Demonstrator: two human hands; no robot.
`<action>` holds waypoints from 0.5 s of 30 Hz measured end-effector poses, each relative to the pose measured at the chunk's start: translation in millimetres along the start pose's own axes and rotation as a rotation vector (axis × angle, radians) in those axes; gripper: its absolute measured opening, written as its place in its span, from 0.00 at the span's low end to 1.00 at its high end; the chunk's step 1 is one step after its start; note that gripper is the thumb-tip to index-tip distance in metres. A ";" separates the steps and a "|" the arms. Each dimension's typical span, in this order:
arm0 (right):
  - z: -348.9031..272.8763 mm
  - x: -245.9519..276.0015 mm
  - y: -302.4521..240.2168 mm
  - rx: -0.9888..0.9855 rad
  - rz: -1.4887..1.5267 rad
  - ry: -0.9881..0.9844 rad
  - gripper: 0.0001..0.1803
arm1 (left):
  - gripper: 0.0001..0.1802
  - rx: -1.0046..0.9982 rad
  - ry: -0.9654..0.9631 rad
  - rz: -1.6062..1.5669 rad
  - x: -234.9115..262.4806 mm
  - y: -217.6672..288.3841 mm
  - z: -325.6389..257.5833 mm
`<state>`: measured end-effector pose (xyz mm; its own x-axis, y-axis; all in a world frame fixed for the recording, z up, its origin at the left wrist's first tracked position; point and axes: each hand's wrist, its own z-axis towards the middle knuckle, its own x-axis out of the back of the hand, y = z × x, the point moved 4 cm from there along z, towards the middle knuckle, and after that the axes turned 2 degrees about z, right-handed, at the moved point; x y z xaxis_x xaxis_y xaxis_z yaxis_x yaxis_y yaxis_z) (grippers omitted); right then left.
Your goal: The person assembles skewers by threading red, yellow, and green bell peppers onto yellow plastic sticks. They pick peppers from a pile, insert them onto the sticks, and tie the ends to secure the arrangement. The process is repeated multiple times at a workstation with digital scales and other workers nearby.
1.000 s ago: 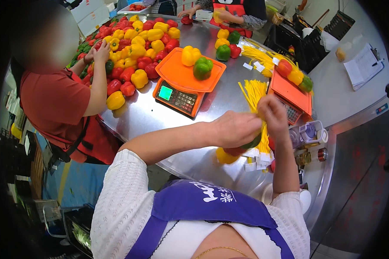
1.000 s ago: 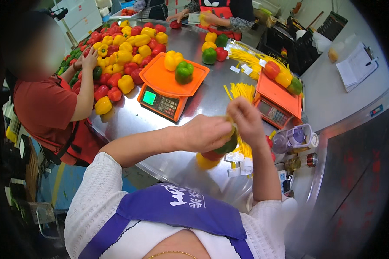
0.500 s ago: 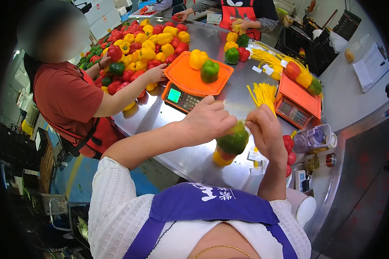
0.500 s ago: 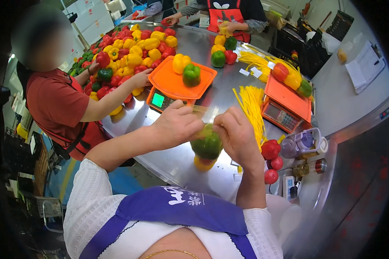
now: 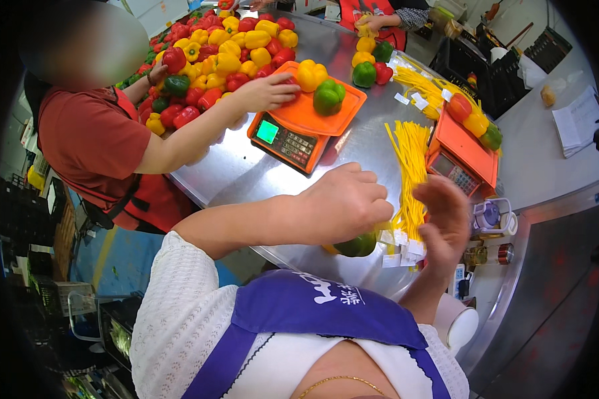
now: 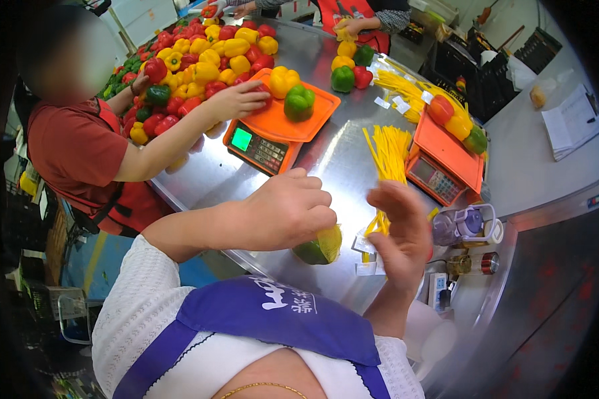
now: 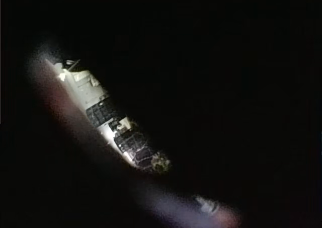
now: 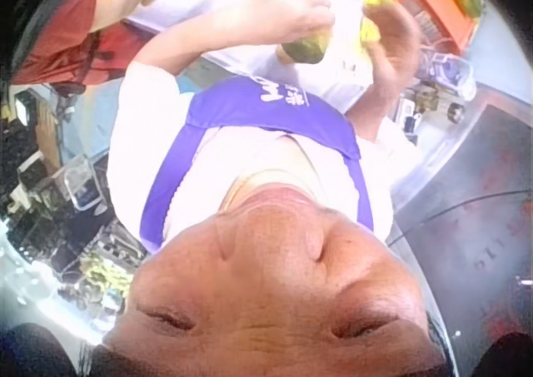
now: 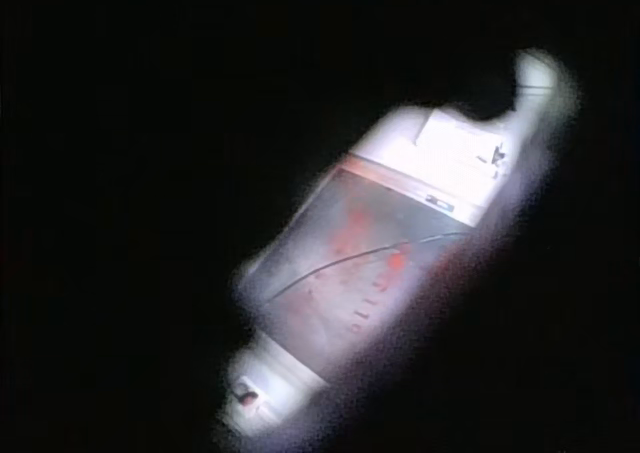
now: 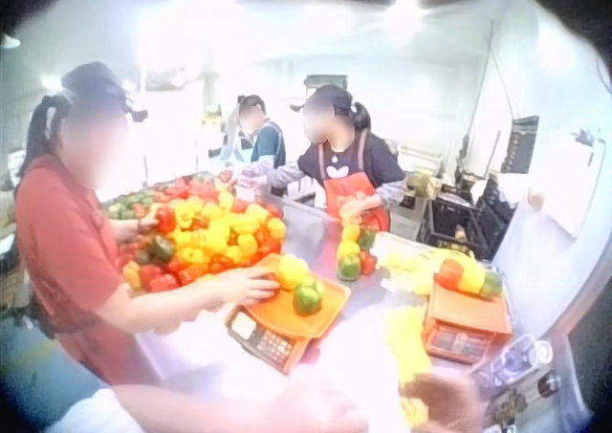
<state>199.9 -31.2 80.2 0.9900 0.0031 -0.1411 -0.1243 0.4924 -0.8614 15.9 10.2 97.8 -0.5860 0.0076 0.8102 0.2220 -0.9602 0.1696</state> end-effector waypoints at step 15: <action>12.0 4.3 87.5 -0.396 0.129 0.232 0.11 | 0.14 0.110 0.336 -0.325 -13.7 -5.8 9.2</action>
<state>194.1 22.4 10.1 0.9294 -0.1740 -0.3254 -0.3058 0.1305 -0.9431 29.7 18.3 90.9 -0.8544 0.1945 0.4819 0.0560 -0.8874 0.4576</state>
